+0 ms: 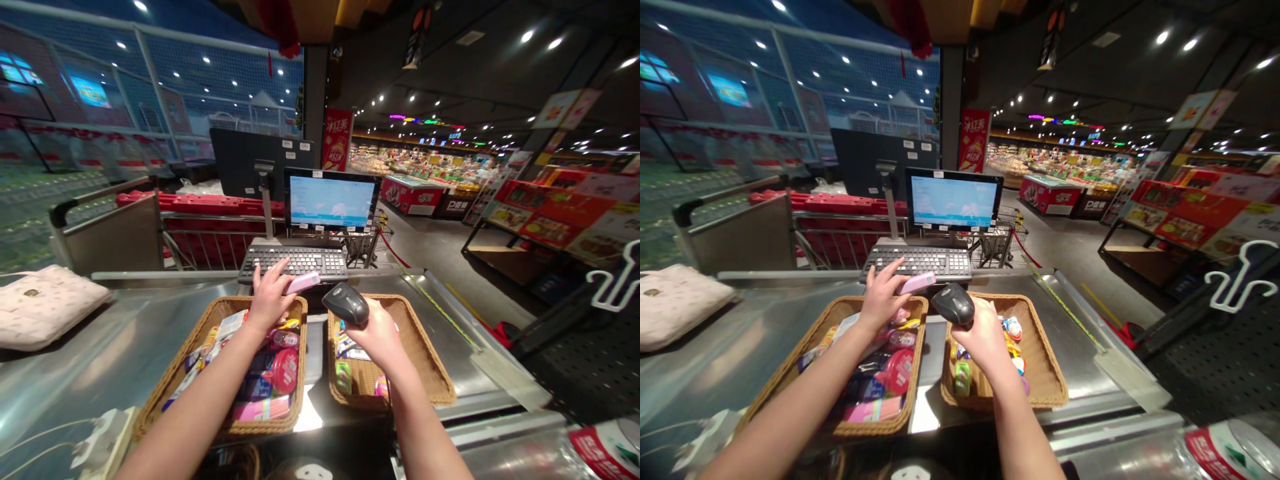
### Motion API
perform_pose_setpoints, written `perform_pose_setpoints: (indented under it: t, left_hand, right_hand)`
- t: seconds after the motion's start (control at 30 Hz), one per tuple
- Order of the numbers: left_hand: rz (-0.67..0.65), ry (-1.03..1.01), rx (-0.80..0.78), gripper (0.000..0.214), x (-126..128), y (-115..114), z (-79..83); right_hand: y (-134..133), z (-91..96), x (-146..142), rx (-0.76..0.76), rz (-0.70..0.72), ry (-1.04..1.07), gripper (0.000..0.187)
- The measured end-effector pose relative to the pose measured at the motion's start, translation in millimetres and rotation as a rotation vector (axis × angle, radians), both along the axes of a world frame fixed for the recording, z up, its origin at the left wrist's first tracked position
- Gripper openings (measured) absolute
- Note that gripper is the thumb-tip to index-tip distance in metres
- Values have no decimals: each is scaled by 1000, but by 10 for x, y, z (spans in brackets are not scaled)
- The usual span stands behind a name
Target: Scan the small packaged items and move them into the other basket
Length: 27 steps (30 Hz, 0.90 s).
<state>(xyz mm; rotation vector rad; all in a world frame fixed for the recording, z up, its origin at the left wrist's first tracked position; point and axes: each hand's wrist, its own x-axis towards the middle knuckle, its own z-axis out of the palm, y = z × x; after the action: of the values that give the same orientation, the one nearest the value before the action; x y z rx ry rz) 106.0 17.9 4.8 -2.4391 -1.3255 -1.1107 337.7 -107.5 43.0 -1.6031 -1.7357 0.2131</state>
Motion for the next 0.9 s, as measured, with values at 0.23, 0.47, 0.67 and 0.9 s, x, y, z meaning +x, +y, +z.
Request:
perform_pose_setpoints:
  t: [0.23, 0.47, 0.67, 0.9]
  left_hand:
    - [24, 3, -12, 17, -139, -79, -66]
    - [85, -28, -61, 19, -415, -217, -144]
    - [183, -65, -89, 17, -748, -349, -258]
    - [254, -57, -119, 15, -1063, -489, -448]
  right_hand:
    - [-10, -39, -70, 12, 24, -11, 24]
    - [-7, -56, -225, 13, 57, -46, 19]
    - [-14, -87, -387, -35, 82, -75, 17]
    - [-3, -61, -595, -30, 167, -44, 9]
